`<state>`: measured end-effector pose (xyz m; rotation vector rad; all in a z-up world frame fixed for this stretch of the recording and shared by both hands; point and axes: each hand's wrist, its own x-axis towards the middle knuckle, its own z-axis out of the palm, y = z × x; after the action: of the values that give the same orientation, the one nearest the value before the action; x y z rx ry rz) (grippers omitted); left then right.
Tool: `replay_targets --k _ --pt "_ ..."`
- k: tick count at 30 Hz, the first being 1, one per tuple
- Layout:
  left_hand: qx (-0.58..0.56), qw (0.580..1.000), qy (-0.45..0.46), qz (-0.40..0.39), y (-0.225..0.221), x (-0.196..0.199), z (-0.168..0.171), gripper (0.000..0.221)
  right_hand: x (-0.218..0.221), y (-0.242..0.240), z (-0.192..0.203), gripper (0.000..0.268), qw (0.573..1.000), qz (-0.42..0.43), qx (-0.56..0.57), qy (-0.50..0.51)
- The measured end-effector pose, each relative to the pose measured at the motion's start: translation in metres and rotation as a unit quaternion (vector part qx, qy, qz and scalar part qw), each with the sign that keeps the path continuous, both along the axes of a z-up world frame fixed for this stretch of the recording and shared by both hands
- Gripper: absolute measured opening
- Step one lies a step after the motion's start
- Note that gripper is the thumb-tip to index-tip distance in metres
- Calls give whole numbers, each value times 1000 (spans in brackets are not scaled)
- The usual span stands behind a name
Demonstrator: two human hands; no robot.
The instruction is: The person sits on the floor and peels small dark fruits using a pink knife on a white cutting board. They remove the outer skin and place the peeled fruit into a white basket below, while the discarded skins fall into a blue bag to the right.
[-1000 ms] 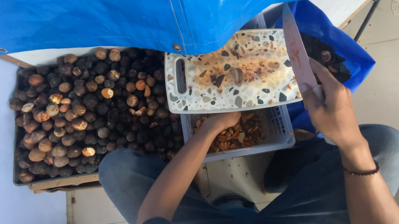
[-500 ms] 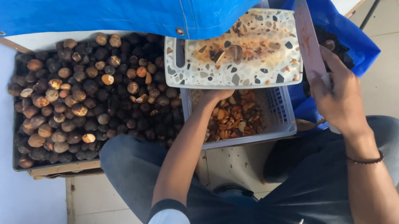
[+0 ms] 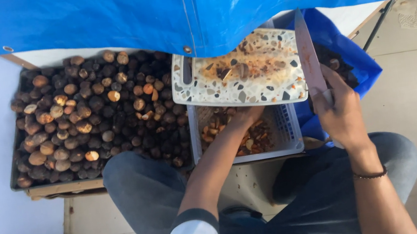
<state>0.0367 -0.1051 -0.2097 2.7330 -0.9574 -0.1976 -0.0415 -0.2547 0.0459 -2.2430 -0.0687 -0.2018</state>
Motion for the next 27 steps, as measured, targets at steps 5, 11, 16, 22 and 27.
replay_targets --k 5,11,16,22,27 --pt "16 999 -36 -5 15 7 9 51 -1 -4 2 53 1000 2 3 -2" --pt "-172 980 98 -16 50 -74 104 41 1 -1 7 55 999 -2 -38 33" --pt "-152 984 -45 -81 66 -76 137 32 0 2 4 54 997 1 -68 28" --pt "-10 959 -282 -2 86 -74 167 19 1 11 14 50 998 14 -54 6" --pt "-75 966 -247 18 80 -78 163 16 0 13 17 49 998 18 -54 13"
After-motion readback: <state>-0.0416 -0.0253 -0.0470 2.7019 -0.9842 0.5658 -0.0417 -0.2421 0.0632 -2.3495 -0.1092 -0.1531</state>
